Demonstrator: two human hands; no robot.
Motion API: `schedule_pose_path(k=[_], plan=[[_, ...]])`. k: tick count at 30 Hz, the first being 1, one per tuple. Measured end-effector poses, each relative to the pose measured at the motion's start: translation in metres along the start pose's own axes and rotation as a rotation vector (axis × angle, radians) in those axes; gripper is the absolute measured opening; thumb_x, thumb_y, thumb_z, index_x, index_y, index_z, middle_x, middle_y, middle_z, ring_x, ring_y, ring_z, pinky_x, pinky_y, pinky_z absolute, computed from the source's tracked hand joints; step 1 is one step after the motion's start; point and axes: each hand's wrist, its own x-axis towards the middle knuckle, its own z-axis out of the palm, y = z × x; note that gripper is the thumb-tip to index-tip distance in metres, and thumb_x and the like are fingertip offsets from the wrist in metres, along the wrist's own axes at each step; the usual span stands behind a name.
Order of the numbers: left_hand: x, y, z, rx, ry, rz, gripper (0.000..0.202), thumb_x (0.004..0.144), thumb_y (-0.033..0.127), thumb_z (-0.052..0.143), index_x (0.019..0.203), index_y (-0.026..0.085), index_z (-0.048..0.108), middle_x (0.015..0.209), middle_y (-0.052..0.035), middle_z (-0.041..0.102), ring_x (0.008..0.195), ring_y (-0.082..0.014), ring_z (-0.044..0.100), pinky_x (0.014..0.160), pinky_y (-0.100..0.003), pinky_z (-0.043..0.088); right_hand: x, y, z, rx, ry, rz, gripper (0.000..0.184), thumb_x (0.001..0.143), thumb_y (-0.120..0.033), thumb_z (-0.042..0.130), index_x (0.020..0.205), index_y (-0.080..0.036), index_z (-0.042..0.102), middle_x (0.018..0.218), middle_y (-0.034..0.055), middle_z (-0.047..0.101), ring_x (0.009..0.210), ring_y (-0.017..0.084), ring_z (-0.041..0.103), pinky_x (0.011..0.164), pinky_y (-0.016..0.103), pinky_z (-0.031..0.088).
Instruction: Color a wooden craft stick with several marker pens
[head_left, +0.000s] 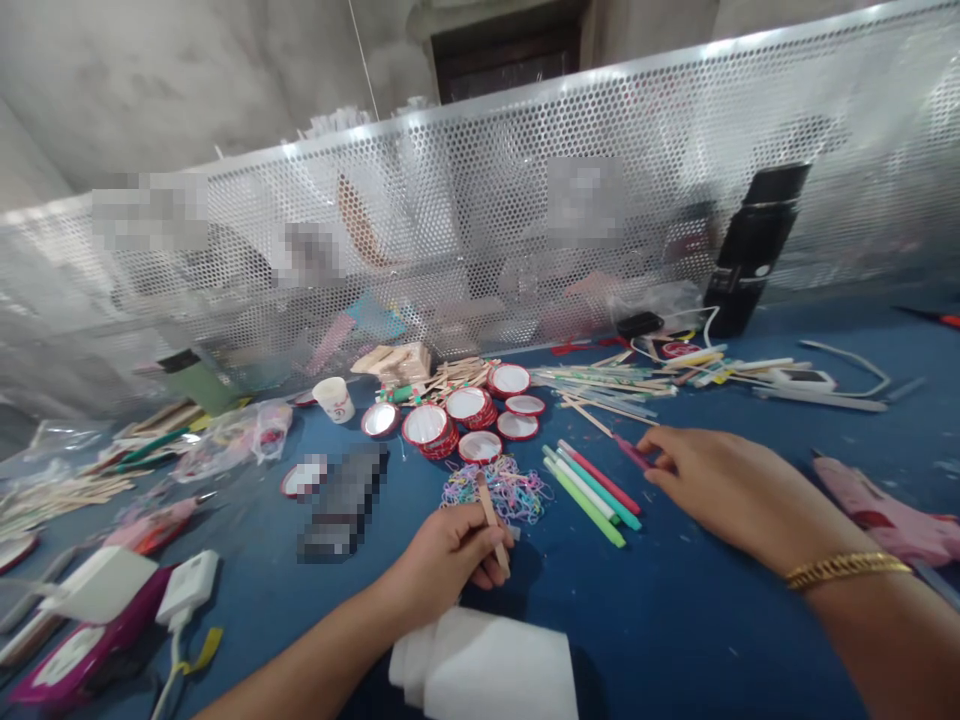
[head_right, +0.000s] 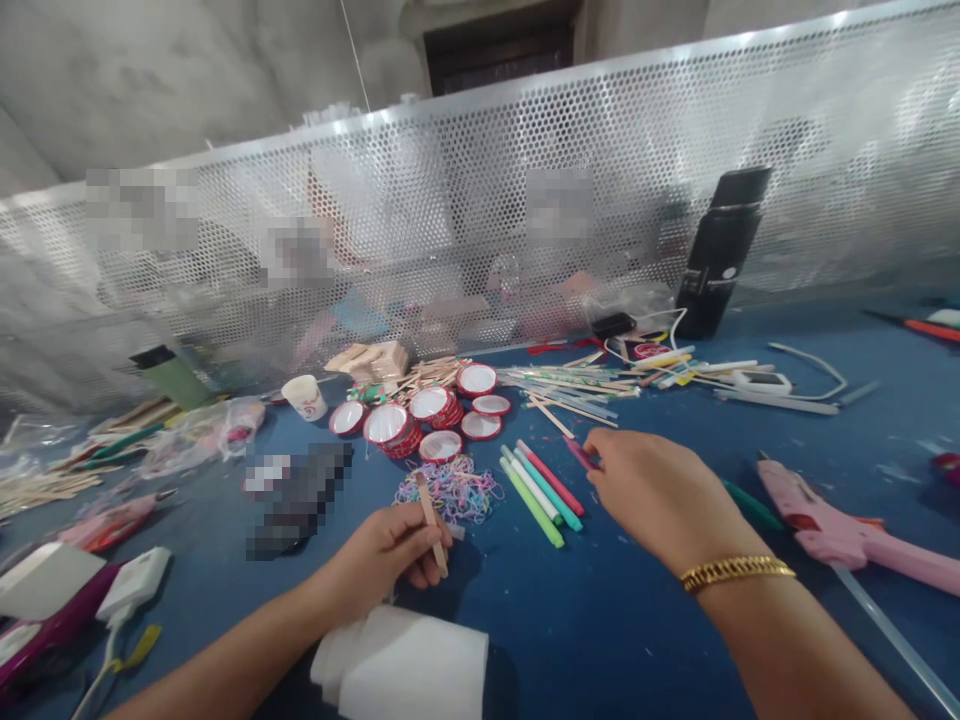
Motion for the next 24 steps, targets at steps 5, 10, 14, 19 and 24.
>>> schedule_pose_path(k=[5, 10, 14, 19, 24], plan=[[0.0, -0.002, -0.001, -0.001, -0.006, 0.013, 0.036, 0.087, 0.049, 0.058, 0.088, 0.013, 0.064, 0.068, -0.0016, 0.064, 0.058, -0.0094, 0.06, 0.056, -0.02, 0.049, -0.004, -0.009, 0.003, 0.005, -0.126, 0.036, 0.019, 0.081, -0.024, 0.059, 0.097, -0.025, 0.069, 0.086, 0.0044, 0.074, 0.082, 0.023, 0.068, 0.066, 0.029, 0.04], [0.0, -0.001, -0.001, 0.001, -0.013, 0.024, 0.036, 0.087, 0.049, 0.058, 0.087, 0.014, 0.064, 0.069, -0.0021, 0.064, 0.059, -0.01, 0.061, 0.057, -0.021, 0.049, 0.0, -0.011, 0.01, 0.013, -0.11, 0.037, 0.013, 0.083, -0.025, 0.058, 0.092, -0.024, 0.066, 0.084, 0.0038, 0.074, 0.082, 0.022, 0.068, 0.066, 0.029, 0.038], [0.0, 0.0, -0.001, 0.018, -0.009, 0.022, 0.035, 0.088, 0.048, 0.056, 0.087, 0.013, 0.063, 0.069, -0.0025, 0.064, 0.059, -0.0102, 0.06, 0.057, -0.021, 0.049, 0.003, -0.015, 0.012, -0.036, -0.09, 0.043, 0.01, 0.085, -0.025, 0.057, 0.09, -0.021, 0.064, 0.084, 0.0047, 0.073, 0.079, 0.022, 0.066, 0.065, 0.029, 0.036], [0.001, 0.001, 0.0, 0.052, -0.014, 0.019, 0.035, 0.088, 0.047, 0.055, 0.088, 0.013, 0.063, 0.069, -0.0023, 0.064, 0.059, -0.0107, 0.06, 0.057, -0.022, 0.05, 0.006, -0.022, 0.017, -0.123, -0.083, 0.004, 0.011, 0.086, -0.019, 0.053, 0.09, -0.019, 0.063, 0.084, 0.0073, 0.072, 0.08, 0.021, 0.066, 0.064, 0.029, 0.035], [0.002, 0.004, 0.0, 0.061, -0.005, 0.016, 0.034, 0.088, 0.046, 0.055, 0.086, 0.013, 0.063, 0.067, -0.0019, 0.064, 0.059, -0.0109, 0.06, 0.056, -0.022, 0.049, 0.01, -0.021, 0.024, -0.14, -0.084, 0.015, 0.012, 0.087, -0.021, 0.053, 0.088, -0.018, 0.064, 0.084, 0.0085, 0.072, 0.078, 0.021, 0.066, 0.063, 0.029, 0.034]])
